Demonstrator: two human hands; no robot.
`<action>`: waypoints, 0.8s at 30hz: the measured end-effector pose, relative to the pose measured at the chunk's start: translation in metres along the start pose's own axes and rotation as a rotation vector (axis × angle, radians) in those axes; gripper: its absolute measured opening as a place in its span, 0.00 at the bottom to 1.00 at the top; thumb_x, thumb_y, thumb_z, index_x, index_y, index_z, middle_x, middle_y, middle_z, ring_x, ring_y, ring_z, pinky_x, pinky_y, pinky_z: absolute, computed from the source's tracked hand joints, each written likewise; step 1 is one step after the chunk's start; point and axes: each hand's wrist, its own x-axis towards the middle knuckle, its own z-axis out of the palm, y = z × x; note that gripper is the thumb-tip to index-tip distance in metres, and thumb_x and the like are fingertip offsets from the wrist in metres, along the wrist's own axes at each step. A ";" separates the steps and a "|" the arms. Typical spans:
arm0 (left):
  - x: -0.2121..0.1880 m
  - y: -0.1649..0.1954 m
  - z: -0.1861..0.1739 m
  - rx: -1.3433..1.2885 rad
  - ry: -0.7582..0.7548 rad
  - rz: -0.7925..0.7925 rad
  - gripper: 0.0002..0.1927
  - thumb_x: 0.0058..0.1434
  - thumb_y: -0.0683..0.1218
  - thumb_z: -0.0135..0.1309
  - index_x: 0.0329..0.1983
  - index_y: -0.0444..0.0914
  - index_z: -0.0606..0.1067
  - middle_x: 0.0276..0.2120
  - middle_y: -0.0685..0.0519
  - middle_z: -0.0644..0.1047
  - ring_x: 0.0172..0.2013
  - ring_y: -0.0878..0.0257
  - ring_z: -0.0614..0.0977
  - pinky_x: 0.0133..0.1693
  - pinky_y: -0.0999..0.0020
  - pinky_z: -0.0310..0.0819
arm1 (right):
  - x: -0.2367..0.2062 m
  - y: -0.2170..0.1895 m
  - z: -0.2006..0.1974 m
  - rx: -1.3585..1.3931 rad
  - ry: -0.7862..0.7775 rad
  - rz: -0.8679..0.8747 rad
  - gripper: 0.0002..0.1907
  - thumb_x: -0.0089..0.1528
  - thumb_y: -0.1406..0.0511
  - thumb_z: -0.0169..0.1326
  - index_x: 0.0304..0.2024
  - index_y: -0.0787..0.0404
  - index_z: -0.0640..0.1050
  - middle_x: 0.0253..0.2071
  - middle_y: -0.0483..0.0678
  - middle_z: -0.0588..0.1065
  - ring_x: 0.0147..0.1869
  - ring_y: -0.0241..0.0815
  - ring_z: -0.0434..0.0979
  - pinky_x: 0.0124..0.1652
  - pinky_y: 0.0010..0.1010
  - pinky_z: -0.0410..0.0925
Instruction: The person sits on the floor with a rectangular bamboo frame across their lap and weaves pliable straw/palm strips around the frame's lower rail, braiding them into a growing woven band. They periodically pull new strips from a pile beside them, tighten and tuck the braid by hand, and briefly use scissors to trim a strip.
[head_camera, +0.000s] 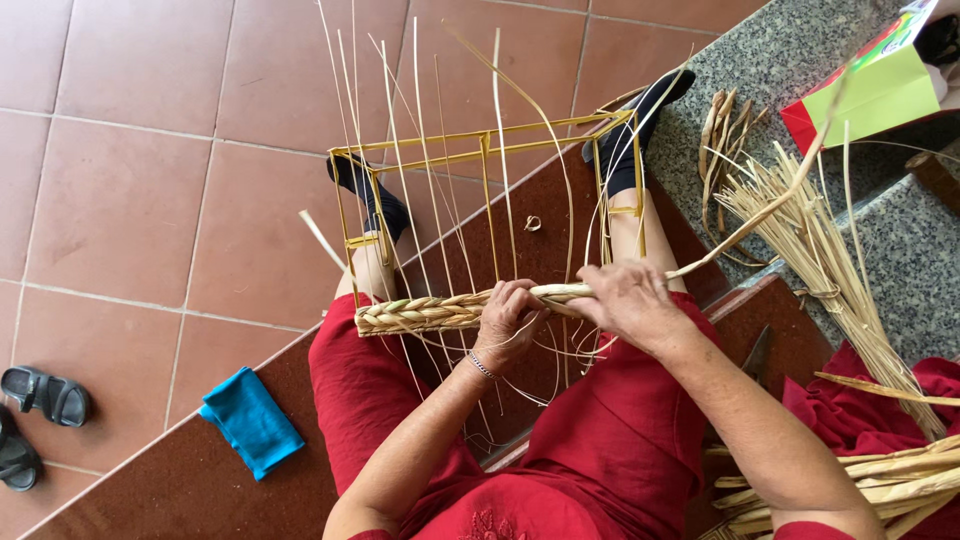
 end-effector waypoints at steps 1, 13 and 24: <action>0.000 0.000 0.000 0.012 -0.022 -0.008 0.13 0.55 0.40 0.66 0.38 0.40 0.72 0.47 0.49 0.77 0.43 0.51 0.77 0.44 0.57 0.74 | 0.001 -0.005 0.001 0.127 -0.053 0.047 0.13 0.63 0.54 0.58 0.33 0.55 0.81 0.26 0.48 0.79 0.29 0.46 0.79 0.35 0.45 0.71; 0.022 -0.014 -0.011 -0.157 -0.169 -0.182 0.07 0.64 0.41 0.59 0.38 0.38 0.71 0.39 0.45 0.82 0.41 0.54 0.88 0.39 0.64 0.85 | 0.016 -0.009 0.056 0.142 0.335 -0.042 0.12 0.65 0.59 0.60 0.28 0.56 0.79 0.23 0.44 0.77 0.26 0.40 0.78 0.29 0.37 0.72; 0.064 -0.019 0.019 0.307 -0.346 -0.532 0.25 0.57 0.46 0.63 0.54 0.41 0.67 0.26 0.43 0.82 0.29 0.44 0.84 0.33 0.50 0.75 | -0.019 0.002 0.028 0.433 0.307 0.055 0.08 0.60 0.61 0.64 0.35 0.57 0.79 0.29 0.45 0.78 0.33 0.45 0.81 0.34 0.37 0.73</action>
